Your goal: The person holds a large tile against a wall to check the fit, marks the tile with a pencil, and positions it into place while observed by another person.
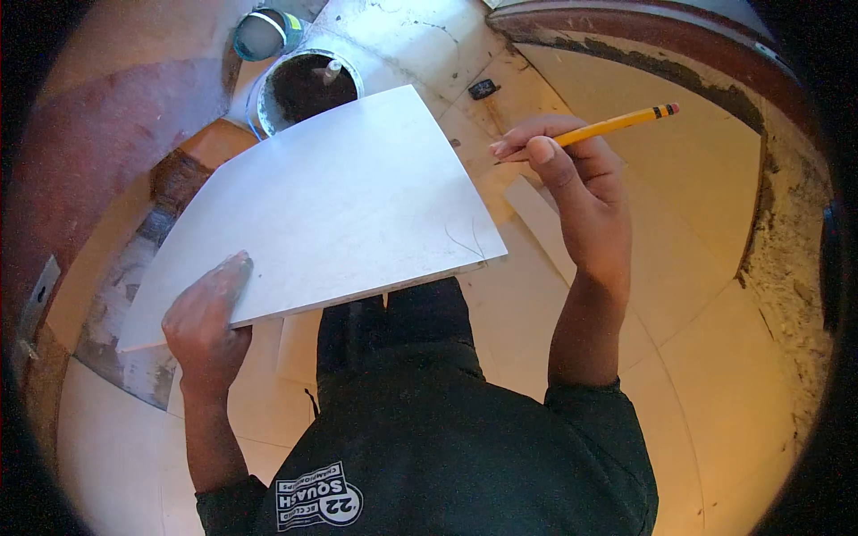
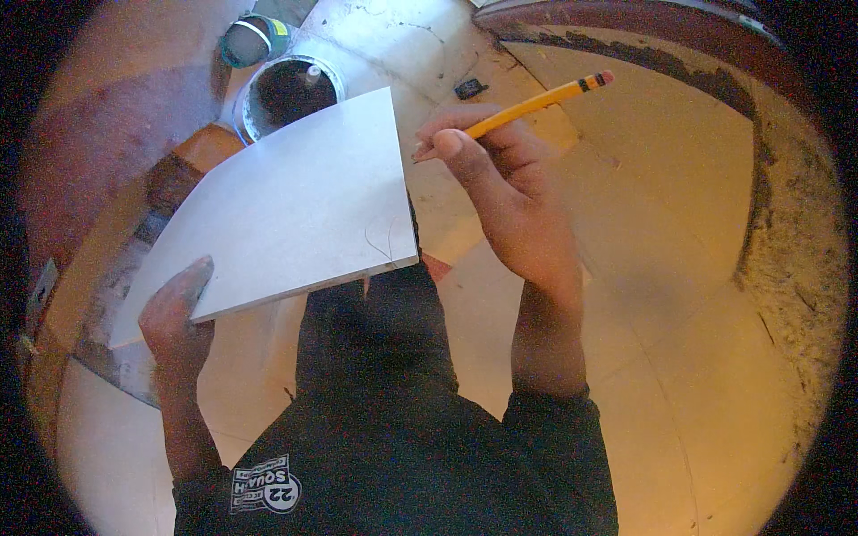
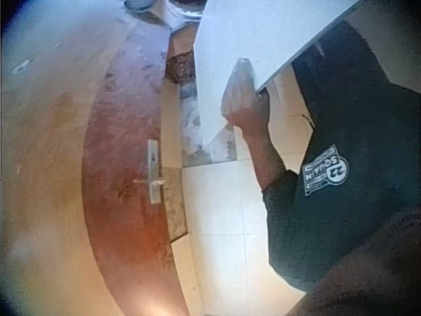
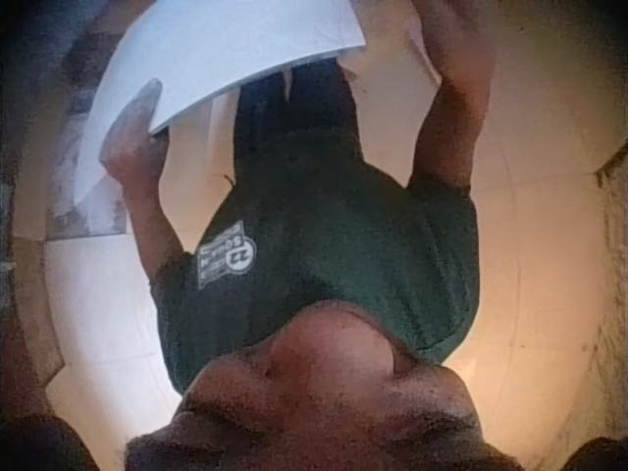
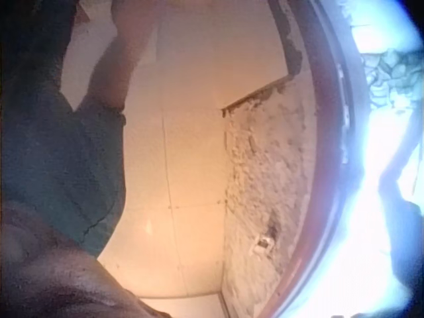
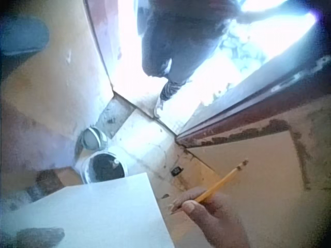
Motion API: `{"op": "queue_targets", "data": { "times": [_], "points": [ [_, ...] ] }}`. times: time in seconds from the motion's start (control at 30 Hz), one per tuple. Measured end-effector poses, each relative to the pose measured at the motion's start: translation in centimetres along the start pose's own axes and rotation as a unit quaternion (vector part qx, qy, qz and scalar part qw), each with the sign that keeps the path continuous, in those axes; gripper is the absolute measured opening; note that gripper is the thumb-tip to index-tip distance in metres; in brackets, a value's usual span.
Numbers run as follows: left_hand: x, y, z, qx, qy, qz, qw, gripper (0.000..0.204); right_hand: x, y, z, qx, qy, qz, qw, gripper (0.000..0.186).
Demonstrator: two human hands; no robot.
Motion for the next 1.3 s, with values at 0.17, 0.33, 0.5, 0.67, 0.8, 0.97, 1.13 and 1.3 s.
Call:
{"op": "queue_targets", "data": {
  "times": [0.17,0.33,0.5,0.67,0.8,0.97,1.13,1.3],
  "points": [
    [-0.6,-0.1,0.7,0.004,-0.006,0.021,1.000,0.037,0.7,0.4,1.8,-0.043,0.083,-0.013,0.996,0.023],
    [-2.1,-1.1,1.4,-0.043,0.010,0.018,0.999,0.038,1.3,1.5,3.2,-0.031,0.106,-0.016,0.994,0.024],
    [-3.8,-2.3,2.8,-0.039,0.007,0.045,0.998,0.038,2.6,3.0,4.4,-0.051,0.111,-0.007,0.992,0.020],
    [-6.2,-2.2,3.8,-0.031,-0.029,0.064,0.997,0.030,4.2,4.7,5.9,-0.023,0.114,-0.067,0.991,0.017],
    [-6.9,-1.4,5.0,-0.017,-0.006,0.067,0.998,0.027,5.1,4.7,6.8,-0.026,0.113,-0.060,0.991,0.019],
    [-6.8,-0.6,5.1,-0.021,-0.018,0.099,0.995,0.024,6.0,5.3,8.2,-0.052,0.138,-0.075,0.986,0.025],
    [-7.0,0.2,5.1,-0.044,-0.016,0.072,0.996,0.023,7.1,6.6,9.6,0.058,0.109,-0.059,0.991,0.024],
    [-7.2,-1.3,5.1,-0.087,-0.023,0.096,0.991,0.025,9.3,9.3,10.0,0.145,0.089,-0.069,0.983,0.023]
  ]
}}
Point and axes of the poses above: each hand's wrist, its own x-axis away from the middle knuckle, its own z-axis out of the back of the hand, y = z × x, the point moved 8 cm from there along -x, towards the middle knuckle, and after that the axes turned 1 degree about x, right-handed, at the moved point
